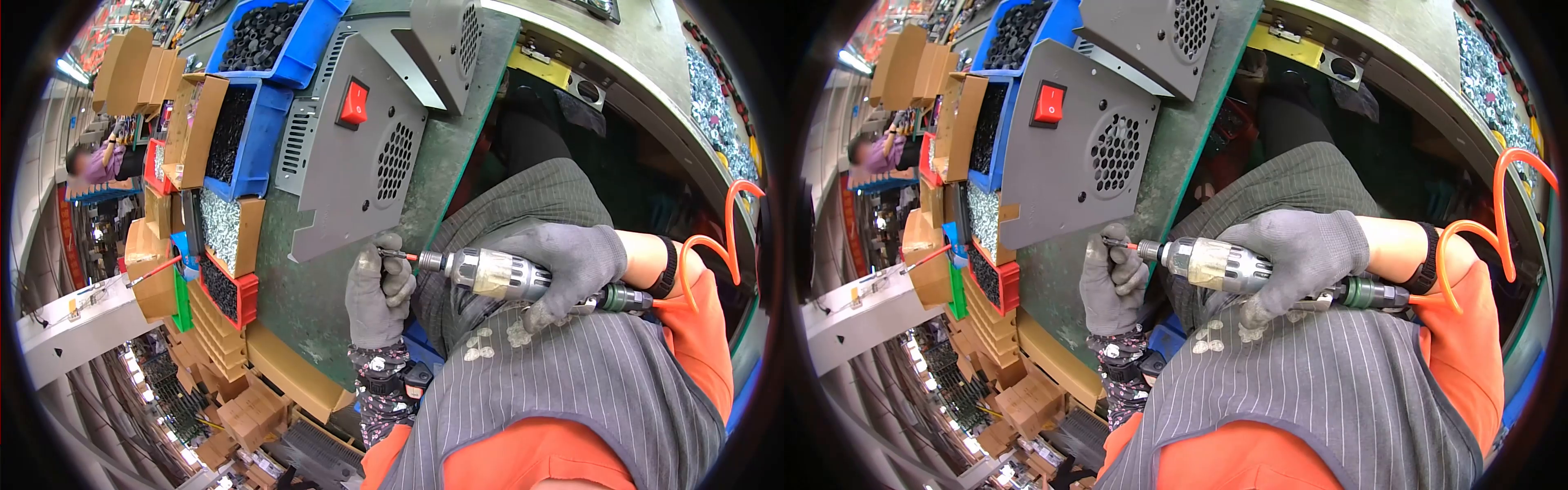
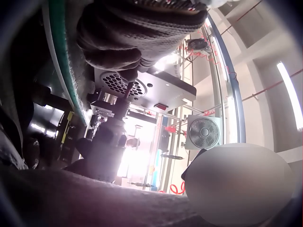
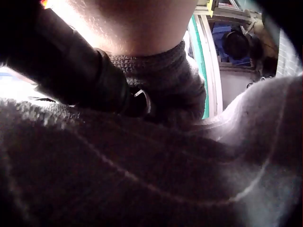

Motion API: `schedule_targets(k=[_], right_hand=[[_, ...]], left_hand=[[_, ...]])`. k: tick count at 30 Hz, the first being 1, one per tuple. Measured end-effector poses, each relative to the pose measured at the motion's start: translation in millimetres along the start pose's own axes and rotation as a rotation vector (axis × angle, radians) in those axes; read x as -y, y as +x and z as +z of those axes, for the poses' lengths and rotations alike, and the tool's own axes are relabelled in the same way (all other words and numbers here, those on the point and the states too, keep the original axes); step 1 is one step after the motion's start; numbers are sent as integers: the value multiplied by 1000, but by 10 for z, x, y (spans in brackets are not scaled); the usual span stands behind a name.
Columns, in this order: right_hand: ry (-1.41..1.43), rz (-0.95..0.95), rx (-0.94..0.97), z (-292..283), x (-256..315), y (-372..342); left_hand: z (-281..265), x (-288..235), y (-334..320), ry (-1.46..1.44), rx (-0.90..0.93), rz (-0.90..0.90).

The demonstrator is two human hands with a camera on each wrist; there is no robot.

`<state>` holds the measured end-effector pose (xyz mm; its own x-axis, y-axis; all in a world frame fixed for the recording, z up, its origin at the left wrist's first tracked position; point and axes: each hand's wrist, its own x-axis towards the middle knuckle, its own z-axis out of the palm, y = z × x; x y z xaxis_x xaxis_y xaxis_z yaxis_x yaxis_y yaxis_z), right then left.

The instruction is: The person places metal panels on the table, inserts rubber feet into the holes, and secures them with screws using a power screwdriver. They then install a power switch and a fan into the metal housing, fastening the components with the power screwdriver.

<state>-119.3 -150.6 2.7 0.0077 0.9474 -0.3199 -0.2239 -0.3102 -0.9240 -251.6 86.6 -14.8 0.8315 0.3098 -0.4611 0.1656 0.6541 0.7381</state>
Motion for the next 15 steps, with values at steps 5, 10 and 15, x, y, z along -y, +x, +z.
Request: schedule_targets(k=[5,10,15], right_hand=[[227,88,65,-45,-30,-58],[3,-263,39,-68,-219,-53],[-124,-16,-159,-165,-227,-146]], left_hand=[[-23,-47,-9,262,157,67],[69,-156,-46,561,281,-69],[-52,-223,62,1145,70,119]])
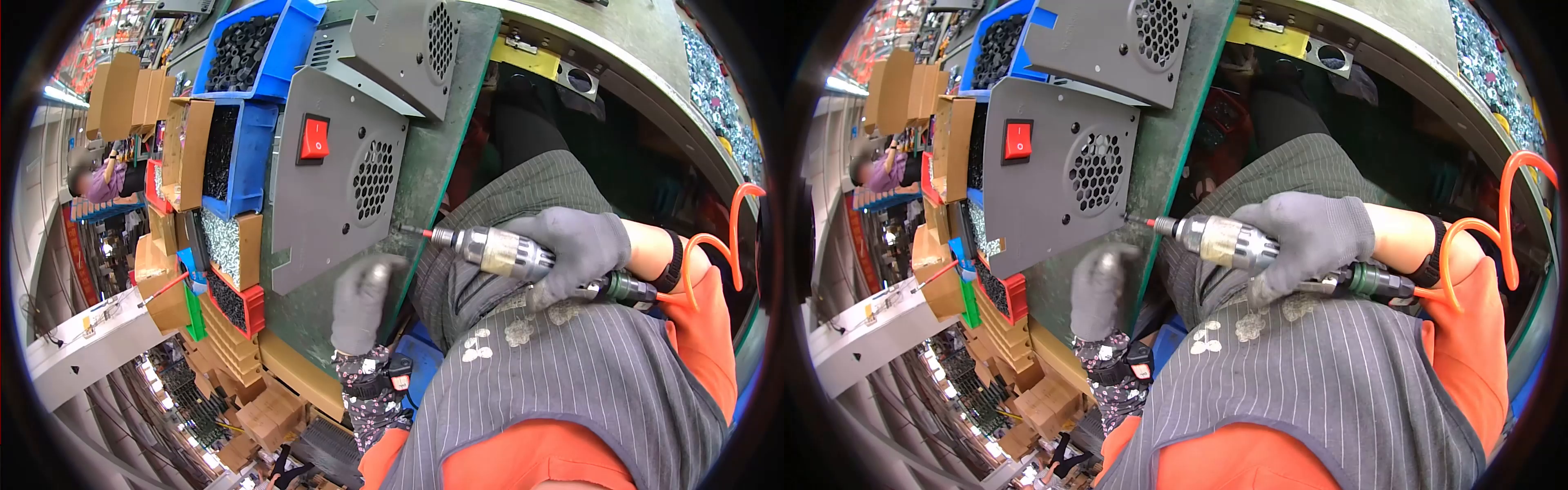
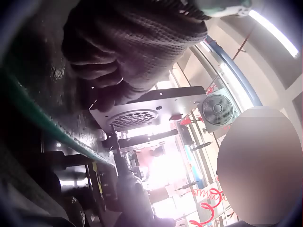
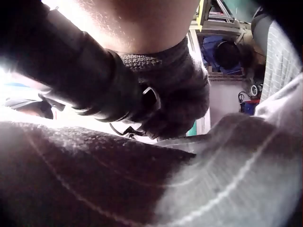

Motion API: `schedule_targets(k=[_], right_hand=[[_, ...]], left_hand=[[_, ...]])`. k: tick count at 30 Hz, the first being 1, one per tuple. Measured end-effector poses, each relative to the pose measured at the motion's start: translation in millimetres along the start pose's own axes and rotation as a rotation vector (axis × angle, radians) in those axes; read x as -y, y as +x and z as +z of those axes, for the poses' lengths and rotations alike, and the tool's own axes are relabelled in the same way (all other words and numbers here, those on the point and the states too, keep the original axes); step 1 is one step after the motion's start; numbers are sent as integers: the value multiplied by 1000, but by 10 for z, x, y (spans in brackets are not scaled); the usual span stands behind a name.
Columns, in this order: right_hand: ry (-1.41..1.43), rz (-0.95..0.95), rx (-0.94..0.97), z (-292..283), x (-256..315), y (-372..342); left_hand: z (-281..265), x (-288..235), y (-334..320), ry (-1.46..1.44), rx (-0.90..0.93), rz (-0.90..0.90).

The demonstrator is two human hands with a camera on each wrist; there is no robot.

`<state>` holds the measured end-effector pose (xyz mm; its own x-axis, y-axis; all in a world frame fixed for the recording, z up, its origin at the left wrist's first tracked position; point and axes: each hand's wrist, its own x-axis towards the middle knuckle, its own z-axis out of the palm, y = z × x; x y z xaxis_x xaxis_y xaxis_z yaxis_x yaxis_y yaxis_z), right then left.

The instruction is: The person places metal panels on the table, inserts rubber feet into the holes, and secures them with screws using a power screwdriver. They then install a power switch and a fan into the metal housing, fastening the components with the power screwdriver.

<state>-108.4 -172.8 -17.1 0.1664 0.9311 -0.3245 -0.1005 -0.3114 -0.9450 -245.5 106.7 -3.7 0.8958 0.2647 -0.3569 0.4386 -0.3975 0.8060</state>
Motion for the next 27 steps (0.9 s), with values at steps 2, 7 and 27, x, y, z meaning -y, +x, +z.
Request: schedule_targets(k=[2,7,27], right_hand=[[-29,35,-37,-25,-31,20],[-5,-16,-79,24,-105,142],[11,52,-55,-4,34,299]], left_hand=[[-31,86,81,-132,-231,-70],[-90,248,307,-445,-594,-160],[-62,442,488,1185,-563,656]])
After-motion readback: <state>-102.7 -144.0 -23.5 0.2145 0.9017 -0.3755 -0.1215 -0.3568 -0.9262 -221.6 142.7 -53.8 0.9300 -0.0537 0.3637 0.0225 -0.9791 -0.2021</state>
